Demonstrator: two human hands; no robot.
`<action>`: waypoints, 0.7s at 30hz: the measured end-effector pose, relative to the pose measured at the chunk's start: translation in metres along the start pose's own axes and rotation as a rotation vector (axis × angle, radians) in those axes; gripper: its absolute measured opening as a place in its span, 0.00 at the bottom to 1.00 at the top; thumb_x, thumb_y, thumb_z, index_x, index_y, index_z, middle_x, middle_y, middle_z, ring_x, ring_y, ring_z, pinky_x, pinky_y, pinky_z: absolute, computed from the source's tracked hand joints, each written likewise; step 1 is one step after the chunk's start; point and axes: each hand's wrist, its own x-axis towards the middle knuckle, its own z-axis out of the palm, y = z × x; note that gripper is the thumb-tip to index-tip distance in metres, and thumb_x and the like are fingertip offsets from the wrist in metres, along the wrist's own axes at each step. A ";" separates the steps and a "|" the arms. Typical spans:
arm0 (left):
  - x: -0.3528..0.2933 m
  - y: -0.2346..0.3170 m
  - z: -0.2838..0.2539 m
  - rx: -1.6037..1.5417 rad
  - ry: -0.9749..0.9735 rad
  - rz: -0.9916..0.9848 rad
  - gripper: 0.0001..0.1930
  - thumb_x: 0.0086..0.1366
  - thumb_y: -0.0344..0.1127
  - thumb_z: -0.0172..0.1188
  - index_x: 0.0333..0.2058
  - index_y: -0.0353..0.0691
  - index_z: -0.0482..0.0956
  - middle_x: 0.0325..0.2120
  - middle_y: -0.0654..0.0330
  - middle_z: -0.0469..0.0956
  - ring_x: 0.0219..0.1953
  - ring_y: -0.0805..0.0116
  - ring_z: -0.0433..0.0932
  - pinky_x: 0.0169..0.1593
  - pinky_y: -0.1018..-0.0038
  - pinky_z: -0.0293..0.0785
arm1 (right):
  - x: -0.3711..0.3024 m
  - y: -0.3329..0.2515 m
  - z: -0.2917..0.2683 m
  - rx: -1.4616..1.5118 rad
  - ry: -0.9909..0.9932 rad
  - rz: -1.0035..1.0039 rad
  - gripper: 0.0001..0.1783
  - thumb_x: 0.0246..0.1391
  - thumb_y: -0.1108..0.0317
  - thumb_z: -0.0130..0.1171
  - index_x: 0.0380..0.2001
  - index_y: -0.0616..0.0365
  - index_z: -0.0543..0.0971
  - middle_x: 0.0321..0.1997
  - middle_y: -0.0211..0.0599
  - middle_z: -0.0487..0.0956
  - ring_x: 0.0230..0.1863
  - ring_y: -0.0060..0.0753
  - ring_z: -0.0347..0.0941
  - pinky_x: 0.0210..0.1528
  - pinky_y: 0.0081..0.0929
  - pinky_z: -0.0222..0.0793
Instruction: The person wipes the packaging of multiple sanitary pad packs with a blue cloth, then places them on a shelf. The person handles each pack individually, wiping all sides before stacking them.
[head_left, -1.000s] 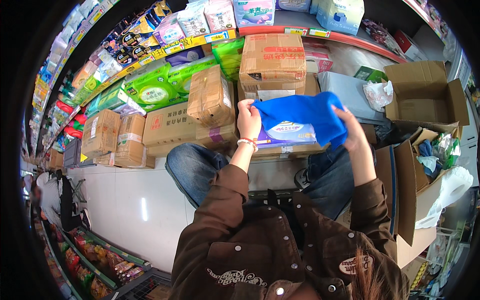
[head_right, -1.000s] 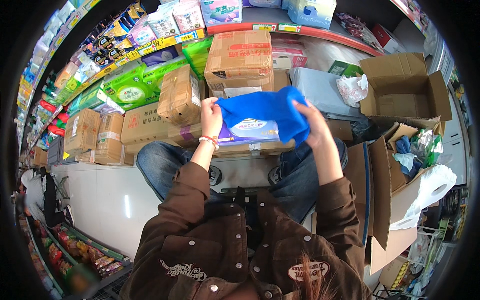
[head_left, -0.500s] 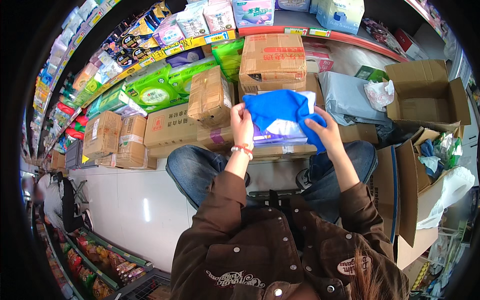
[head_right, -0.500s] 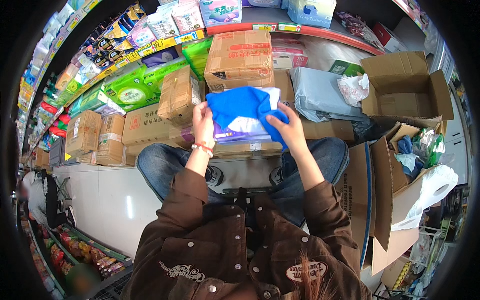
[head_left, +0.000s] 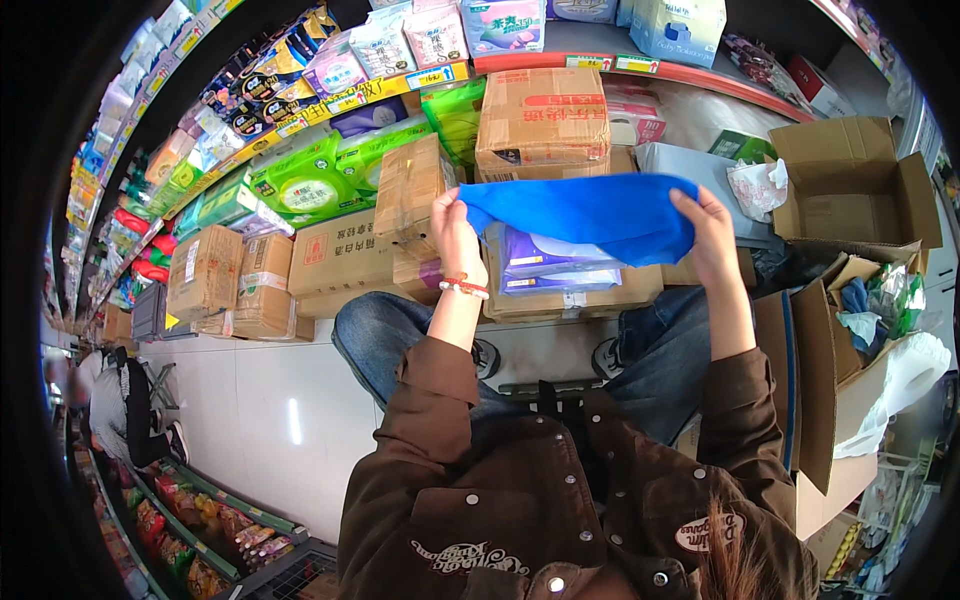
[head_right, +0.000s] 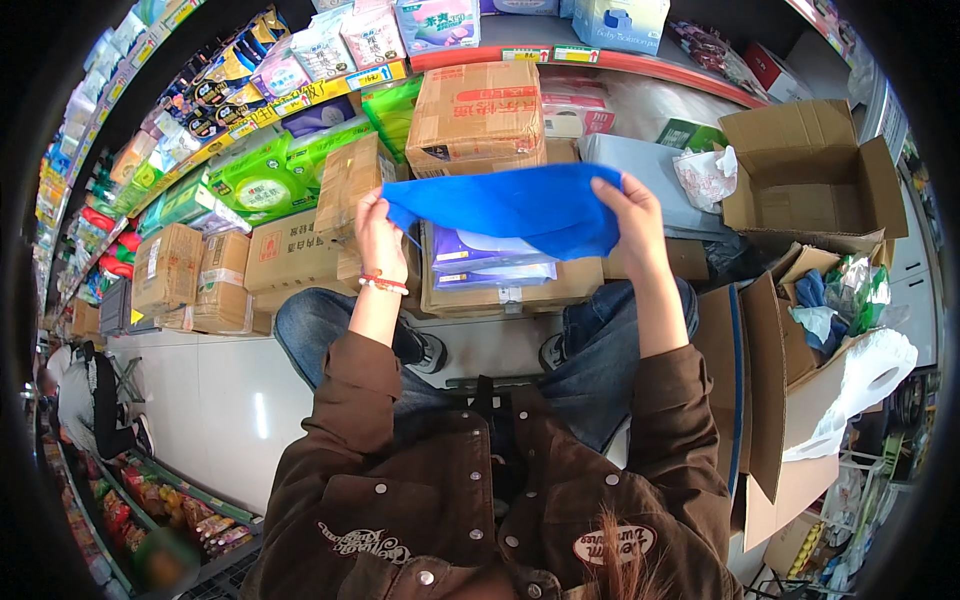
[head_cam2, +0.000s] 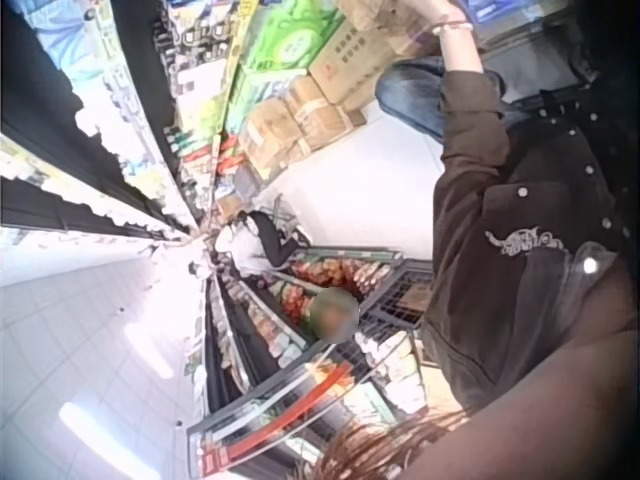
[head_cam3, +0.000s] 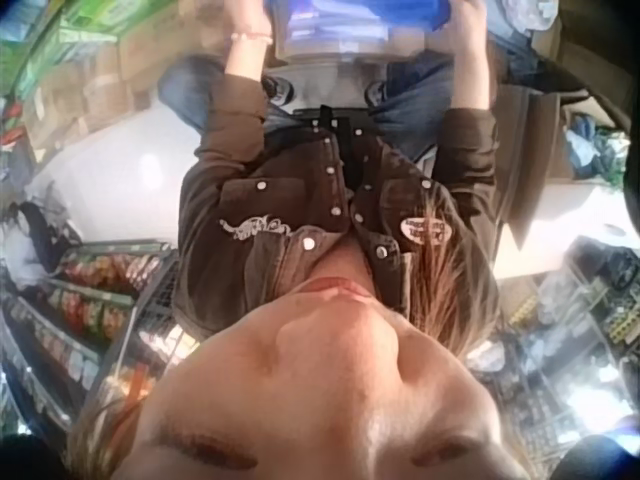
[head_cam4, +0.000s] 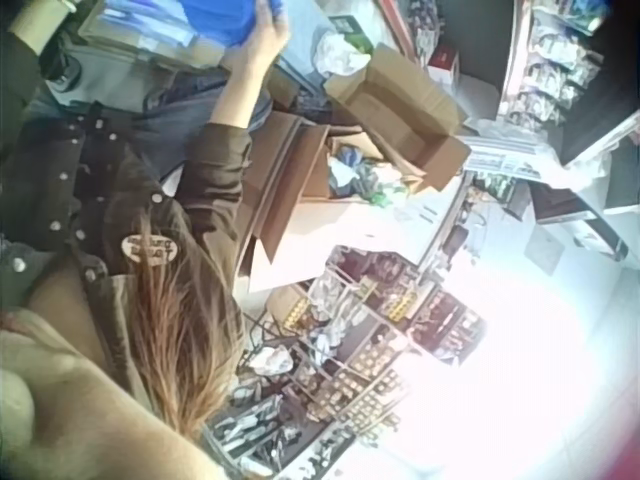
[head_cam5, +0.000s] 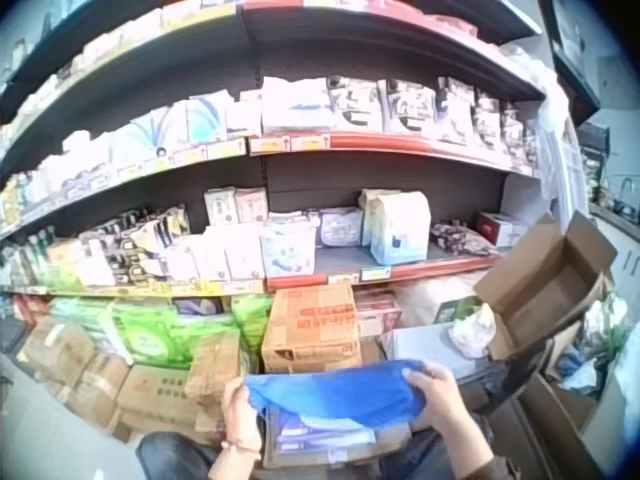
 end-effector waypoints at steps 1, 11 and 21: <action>-0.001 0.006 0.001 -0.042 0.013 0.042 0.09 0.71 0.30 0.48 0.46 0.37 0.74 0.40 0.65 0.74 0.38 0.77 0.70 0.45 0.79 0.68 | 0.003 -0.006 -0.002 0.001 0.029 -0.044 0.08 0.61 0.67 0.59 0.41 0.57 0.80 0.38 0.28 0.82 0.37 0.16 0.76 0.41 0.18 0.72; -0.009 -0.064 -0.065 0.588 0.002 0.119 0.08 0.67 0.33 0.56 0.40 0.35 0.77 0.36 0.57 0.78 0.38 0.67 0.76 0.47 0.71 0.72 | 0.034 0.089 -0.040 -0.042 0.274 0.309 0.25 0.60 0.52 0.61 0.44 0.67 0.76 0.39 0.39 0.80 0.40 0.29 0.76 0.43 0.29 0.72; 0.000 -0.042 -0.055 0.297 -0.302 -0.770 0.29 0.67 0.61 0.54 0.49 0.38 0.77 0.43 0.61 0.80 0.46 0.71 0.76 0.50 0.70 0.73 | 0.015 0.065 -0.037 0.056 0.130 0.193 0.15 0.62 0.57 0.60 0.42 0.57 0.79 0.36 0.29 0.81 0.35 0.20 0.76 0.38 0.22 0.73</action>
